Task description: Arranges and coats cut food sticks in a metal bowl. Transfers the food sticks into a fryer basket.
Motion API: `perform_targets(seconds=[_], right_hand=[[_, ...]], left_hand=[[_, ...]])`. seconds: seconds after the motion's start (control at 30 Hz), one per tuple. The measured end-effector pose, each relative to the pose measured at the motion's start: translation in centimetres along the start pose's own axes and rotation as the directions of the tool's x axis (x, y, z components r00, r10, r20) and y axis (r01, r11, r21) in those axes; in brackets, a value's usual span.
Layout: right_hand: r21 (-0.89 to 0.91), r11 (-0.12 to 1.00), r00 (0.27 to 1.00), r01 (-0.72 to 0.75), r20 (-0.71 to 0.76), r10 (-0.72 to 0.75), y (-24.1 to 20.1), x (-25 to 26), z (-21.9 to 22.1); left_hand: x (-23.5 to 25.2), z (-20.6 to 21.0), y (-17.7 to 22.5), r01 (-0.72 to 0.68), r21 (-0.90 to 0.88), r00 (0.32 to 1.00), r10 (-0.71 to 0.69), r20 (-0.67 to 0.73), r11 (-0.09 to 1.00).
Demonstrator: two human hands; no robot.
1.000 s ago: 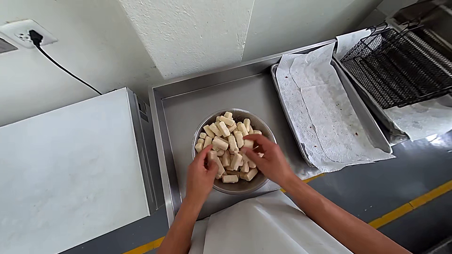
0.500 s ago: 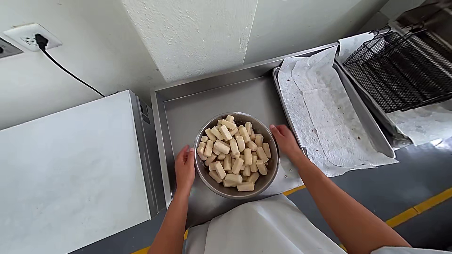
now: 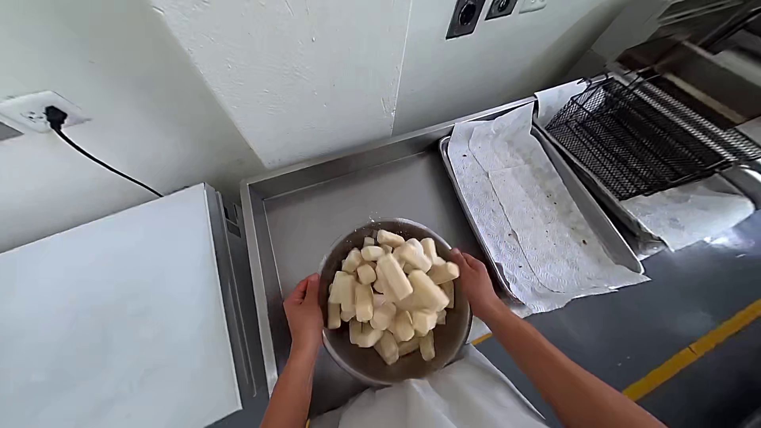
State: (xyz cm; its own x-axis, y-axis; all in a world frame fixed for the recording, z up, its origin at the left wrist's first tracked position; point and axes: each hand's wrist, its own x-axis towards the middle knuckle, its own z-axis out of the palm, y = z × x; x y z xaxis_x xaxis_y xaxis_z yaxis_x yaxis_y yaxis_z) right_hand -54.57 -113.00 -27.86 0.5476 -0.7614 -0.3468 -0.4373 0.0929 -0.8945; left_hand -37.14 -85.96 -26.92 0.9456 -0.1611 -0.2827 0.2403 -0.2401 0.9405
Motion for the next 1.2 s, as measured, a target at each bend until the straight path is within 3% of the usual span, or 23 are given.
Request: perform_targets(seconds=[0.1, 0.17, 0.27, 0.33, 0.4, 0.5, 0.57, 0.67, 0.73, 0.77, 0.83, 0.93, 1.1, 1.2], right_hand=[[-0.058, 0.995, 0.997, -0.081, -0.010, 0.081, 1.2, -1.0, -0.1], [-0.046, 0.996, 0.995, 0.081, -0.051, -0.084, -0.5, -2.0, -1.1], [-0.046, 0.911, 0.905, 0.411, -0.104, -0.413, -1.8, -3.4, -2.8], [-0.012, 0.905, 0.901, 0.426, -0.082, -0.425, 0.1, -2.7, -2.4], [-0.026, 0.966, 0.964, 0.258, -0.057, -0.259, 2.7, -1.9, -1.4], [-0.164, 0.985, 0.996, 0.055, -0.056, -0.065, 2.8, -1.0, -0.6], [-0.170, 0.984, 0.996, 0.055, -0.063, -0.067, 1.6, -1.6, -0.8], [-0.119, 0.947, 0.943, 0.300, -0.115, -0.313, -1.6, -3.5, -2.3], [-0.103, 0.893, 0.884, 0.438, -0.131, -0.449, -1.4, -3.4, -2.6], [-0.081, 0.895, 0.888, 0.440, -0.110, -0.446, -0.1, -3.0, -2.5], [-0.075, 0.952, 0.951, 0.297, -0.062, -0.302, 2.7, -2.3, -1.6], [-0.178, 0.980, 0.992, 0.092, -0.065, -0.105, 2.6, -0.7, -0.7], [-0.245, 0.969, 0.999, -0.005, -0.034, -0.004, 2.2, 0.4, -0.7], [-0.414, 0.907, 0.997, 0.077, 0.031, -0.071, 1.1, 0.9, -1.6]], left_hand=[[-0.9, 0.0, -0.7, 0.025, 0.063, 1.000, -0.024, -0.019, 0.998], [-1.8, -0.4, 1.5, -0.162, 0.048, 0.985, 0.164, -0.048, 0.986], [-3.1, -1.3, 3.2, -0.505, -0.044, 0.862, 0.501, -0.076, 0.862], [-2.2, -1.0, 1.2, -0.423, -0.089, 0.906, 0.424, -0.014, 0.902], [-1.0, 0.0, -1.1, -0.203, -0.071, 0.978, 0.206, 0.038, 0.977], [-0.3, 0.6, -1.2, -0.017, 0.120, 1.000, 0.015, 0.016, 0.993], [-0.7, 0.3, 0.2, -0.069, 0.158, 0.997, 0.071, -0.006, 0.985], [-2.3, -0.6, 3.1, -0.389, 0.066, 0.918, 0.393, -0.062, 0.919], [-2.6, -0.9, 2.8, -0.505, -0.014, 0.861, 0.502, -0.077, 0.863], [-2.3, -0.7, 1.6, -0.461, -0.020, 0.887, 0.460, -0.049, 0.887], [-1.1, 0.0, -1.0, -0.254, 0.014, 0.967, 0.254, 0.006, 0.967], [0.2, 0.9, -1.4, -0.075, 0.173, 0.997, 0.073, 0.019, 0.982], [1.6, 1.9, -2.4, -0.035, 0.139, 0.999, 0.037, -0.006, 0.990], [2.1, 1.7, -2.0, -0.079, 0.230, 0.997, 0.079, 0.009, 0.970]])
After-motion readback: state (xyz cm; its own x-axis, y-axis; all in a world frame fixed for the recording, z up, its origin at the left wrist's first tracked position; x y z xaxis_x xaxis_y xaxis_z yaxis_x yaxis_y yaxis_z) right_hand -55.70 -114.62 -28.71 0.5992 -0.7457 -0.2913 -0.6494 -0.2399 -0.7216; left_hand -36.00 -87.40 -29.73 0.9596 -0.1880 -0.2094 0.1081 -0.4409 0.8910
